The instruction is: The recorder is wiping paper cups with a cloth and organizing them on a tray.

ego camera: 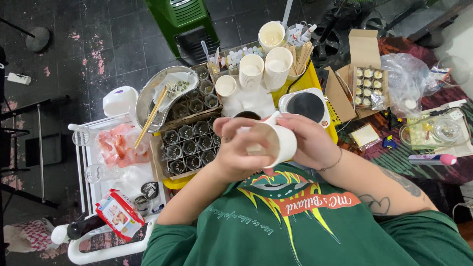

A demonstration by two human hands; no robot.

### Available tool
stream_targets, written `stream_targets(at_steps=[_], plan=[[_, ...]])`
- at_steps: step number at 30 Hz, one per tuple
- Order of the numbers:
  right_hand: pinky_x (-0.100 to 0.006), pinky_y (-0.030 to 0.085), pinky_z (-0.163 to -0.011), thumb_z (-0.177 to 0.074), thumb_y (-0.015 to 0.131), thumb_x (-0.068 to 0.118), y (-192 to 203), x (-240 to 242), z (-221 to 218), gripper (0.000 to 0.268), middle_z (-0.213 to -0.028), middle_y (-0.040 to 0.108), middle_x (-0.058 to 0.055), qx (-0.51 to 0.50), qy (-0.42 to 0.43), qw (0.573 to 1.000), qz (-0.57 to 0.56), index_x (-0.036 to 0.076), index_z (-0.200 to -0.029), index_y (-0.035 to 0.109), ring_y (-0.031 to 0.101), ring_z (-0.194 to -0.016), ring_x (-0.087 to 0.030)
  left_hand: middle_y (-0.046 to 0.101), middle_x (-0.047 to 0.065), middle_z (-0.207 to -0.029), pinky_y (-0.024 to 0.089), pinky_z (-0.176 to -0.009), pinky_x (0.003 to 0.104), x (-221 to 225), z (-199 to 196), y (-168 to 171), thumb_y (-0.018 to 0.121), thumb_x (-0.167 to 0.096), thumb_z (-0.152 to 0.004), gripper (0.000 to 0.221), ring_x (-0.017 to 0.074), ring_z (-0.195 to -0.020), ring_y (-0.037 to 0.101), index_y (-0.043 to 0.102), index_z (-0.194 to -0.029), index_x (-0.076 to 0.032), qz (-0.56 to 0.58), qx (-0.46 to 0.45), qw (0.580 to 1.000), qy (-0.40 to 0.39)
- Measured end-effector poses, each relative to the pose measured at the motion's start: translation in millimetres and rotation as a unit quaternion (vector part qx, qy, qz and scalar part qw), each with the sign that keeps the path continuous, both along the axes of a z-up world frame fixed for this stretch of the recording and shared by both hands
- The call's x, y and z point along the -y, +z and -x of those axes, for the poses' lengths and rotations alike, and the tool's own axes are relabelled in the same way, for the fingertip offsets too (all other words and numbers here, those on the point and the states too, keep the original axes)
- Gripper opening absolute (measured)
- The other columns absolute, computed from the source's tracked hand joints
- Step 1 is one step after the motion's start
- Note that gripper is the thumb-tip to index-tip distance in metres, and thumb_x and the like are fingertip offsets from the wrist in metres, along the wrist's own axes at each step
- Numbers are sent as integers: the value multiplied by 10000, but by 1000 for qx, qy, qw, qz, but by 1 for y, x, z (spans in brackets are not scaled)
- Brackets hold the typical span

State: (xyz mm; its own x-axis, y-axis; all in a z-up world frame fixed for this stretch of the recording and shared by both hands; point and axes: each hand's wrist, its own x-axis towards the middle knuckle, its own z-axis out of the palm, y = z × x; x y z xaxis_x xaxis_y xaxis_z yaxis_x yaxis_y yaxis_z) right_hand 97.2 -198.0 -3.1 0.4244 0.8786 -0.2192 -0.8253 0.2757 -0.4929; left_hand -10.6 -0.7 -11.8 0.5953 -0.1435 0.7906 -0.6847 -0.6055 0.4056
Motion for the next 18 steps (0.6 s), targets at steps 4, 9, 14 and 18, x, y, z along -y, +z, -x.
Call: stream_targets(at_steps=[4,9,14,18], plan=[[-395,546,-929,-1104,525,171,-21,6,-6,286,-1157,722,-165,-76,54,994,-49,-52,-1231,651,707,-1045,-263,675,-183,-1096,137,-1186,498,-6,0,19,811,-351,-885,171,164,-1286,553,653,-886,-414,-200,114,965,124],[-385,576,-814,-1022,560,199,-6,19,-9,312,-1079,748,-121,37,35,991,126,-36,-1189,679,726,-942,-226,730,-189,-1131,99,-1192,492,-14,5,25,772,-324,-939,166,125,-1278,563,643,-924,-427,-267,160,940,140],[-393,565,-904,-1085,524,207,11,20,7,346,-1171,735,-158,246,-189,932,186,-48,-1258,680,709,-1025,-241,721,-76,-1050,270,-1116,438,-14,10,-2,777,-279,-912,114,226,-1197,583,690,-979,-248,-137,88,977,140],[-451,486,-1175,-1106,525,122,8,9,24,340,-1521,550,-180,701,-249,658,116,14,-1429,528,589,-1400,-323,709,-8,-862,405,-996,414,-3,3,-23,797,-195,-934,177,180,-1087,684,651,-848,-145,-48,-189,968,158]])
